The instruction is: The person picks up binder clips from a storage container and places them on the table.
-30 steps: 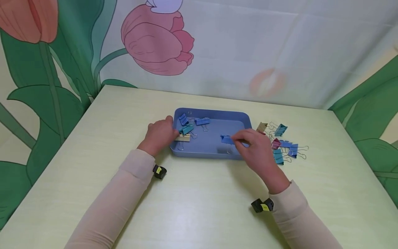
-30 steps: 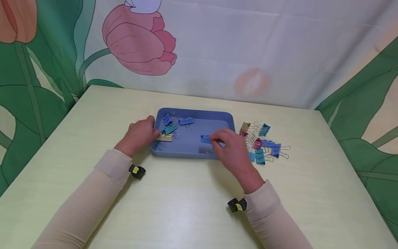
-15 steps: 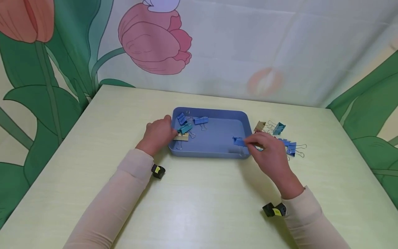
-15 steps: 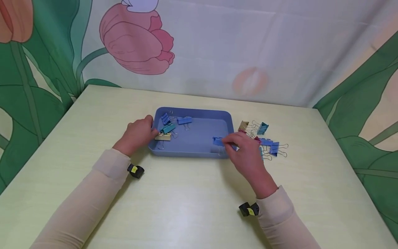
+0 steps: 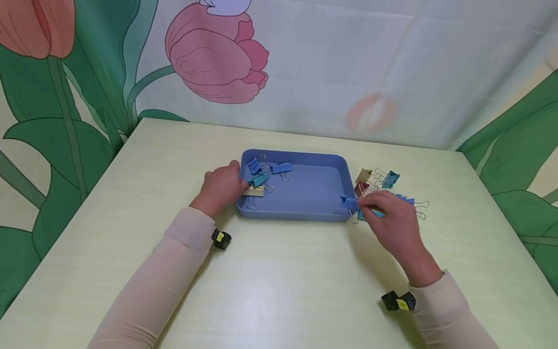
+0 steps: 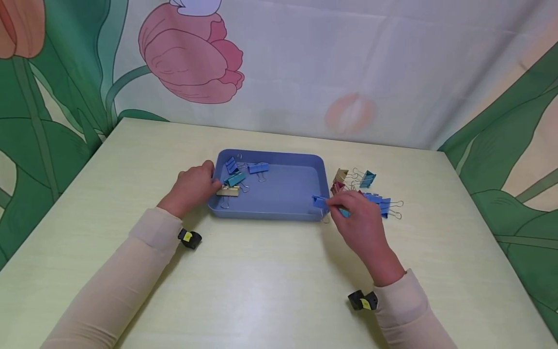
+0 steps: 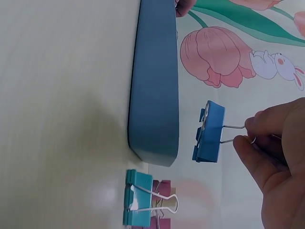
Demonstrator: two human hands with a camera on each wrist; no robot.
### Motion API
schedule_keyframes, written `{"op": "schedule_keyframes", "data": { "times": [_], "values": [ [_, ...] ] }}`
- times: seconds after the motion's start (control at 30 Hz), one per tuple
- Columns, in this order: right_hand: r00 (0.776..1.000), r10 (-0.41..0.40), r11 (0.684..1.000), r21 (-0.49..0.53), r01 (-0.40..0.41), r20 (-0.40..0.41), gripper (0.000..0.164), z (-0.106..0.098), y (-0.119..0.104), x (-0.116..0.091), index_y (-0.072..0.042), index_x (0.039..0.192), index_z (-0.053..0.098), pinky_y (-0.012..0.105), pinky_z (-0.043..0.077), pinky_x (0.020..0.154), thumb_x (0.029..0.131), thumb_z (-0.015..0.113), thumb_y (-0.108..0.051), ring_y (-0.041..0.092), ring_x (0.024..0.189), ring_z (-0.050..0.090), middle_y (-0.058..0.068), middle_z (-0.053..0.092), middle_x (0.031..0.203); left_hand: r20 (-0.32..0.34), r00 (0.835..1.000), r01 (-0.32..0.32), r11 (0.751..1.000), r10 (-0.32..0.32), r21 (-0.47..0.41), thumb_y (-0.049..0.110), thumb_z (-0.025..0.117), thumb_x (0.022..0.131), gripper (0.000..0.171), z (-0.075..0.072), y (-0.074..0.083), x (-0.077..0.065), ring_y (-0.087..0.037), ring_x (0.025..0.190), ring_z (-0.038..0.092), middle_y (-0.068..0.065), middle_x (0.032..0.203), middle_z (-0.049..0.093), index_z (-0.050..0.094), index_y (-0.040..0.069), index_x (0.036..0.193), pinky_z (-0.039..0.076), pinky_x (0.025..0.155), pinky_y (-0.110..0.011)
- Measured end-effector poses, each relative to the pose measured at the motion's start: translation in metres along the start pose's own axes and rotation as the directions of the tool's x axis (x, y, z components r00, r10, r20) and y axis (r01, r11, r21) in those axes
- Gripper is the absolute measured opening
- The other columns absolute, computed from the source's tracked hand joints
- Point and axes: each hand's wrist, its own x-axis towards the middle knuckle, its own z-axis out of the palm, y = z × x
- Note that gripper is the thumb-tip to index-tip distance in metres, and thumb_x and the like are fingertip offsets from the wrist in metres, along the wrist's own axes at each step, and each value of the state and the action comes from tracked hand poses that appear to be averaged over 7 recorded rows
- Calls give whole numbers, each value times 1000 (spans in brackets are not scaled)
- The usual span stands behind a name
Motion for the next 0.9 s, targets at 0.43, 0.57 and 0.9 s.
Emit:
{"op": "schedule_keyframes", "data": {
  "times": [0.43, 0.57, 0.9],
  "values": [
    [998, 2, 998, -55, -6, -67, 10, -14, 19, -20, -11, 82, 71, -4, 34, 75, 74, 70, -5, 16, 82, 64, 1, 69, 85, 20, 1000, 0, 1000, 0, -2, 29, 47, 87, 37, 1, -1, 2, -26, 77, 57, -13, 89, 60, 44, 0, 110, 38, 72, -42],
    [997, 27, 996, -79, -32, -69, 9, -19, 23, -26, -11, 82, 70, -5, 31, 74, 74, 70, -7, 14, 77, 64, 0, 68, 82, 21, 1000, 0, 1000, 0, -7, 29, 48, 87, 37, 0, 0, 2, -27, 77, 57, -13, 89, 60, 45, 0, 110, 37, 72, -42],
    [990, 135, 986, -97, -138, -37, 9, -31, 33, -40, -11, 83, 70, -6, 30, 72, 75, 69, -7, 16, 76, 64, 1, 67, 82, 25, 1000, 10, 1000, -9, -9, 29, 47, 87, 38, 0, 1, 1, -27, 79, 57, -13, 91, 61, 45, 0, 112, 38, 74, -43]
  ]
}}
